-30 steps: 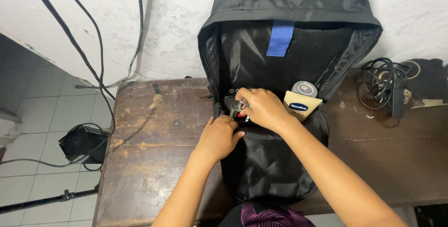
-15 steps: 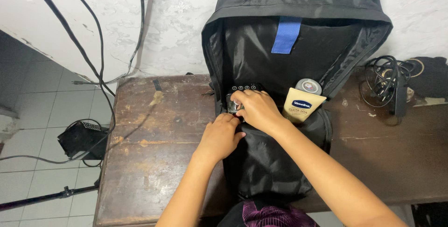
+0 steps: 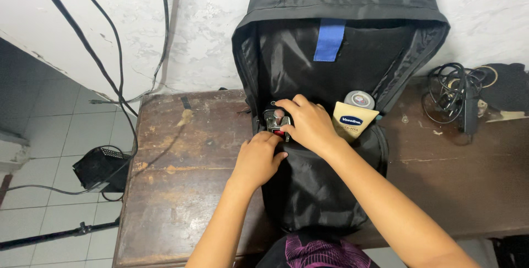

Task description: The person packs a black backpack with a laptop, wallet, power bank, thermos, lotion, perfume, and a teal case, then zips the main compartment. They then place a charger cable, a white case, and a beige cable into a side pocket and zip it closed.

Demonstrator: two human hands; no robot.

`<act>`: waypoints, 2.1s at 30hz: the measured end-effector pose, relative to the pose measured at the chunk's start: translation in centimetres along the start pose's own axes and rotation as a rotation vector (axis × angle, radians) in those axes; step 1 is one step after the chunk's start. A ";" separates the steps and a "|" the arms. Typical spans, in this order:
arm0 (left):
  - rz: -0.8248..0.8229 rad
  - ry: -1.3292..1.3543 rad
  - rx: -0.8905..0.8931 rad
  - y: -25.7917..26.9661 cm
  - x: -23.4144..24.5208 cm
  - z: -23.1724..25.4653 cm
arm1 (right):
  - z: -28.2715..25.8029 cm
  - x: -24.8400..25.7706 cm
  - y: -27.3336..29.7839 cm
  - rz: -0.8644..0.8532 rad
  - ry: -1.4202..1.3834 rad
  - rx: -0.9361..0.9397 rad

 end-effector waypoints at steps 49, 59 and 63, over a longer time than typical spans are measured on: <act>0.316 0.503 0.505 -21.0 -33.4 8.7 | 41.4 -9.9 12.3 -0.004 -1.072 -0.726; 0.441 0.449 0.745 -24.1 -39.4 -0.1 | 43.3 -18.0 10.4 -0.162 -1.271 -0.784; 0.441 0.441 0.740 -23.9 -38.9 0.4 | 43.5 -18.5 10.0 -0.165 -1.267 -0.809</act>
Point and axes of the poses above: each hand's wrist, its own y-axis away from the middle knuckle, its own x-axis out of the back of the hand, z = x × y, the point moved 10 cm from there along -y, towards the middle knuckle, and after that the axes turned 11 degrees about y, right-handed, at the moved point
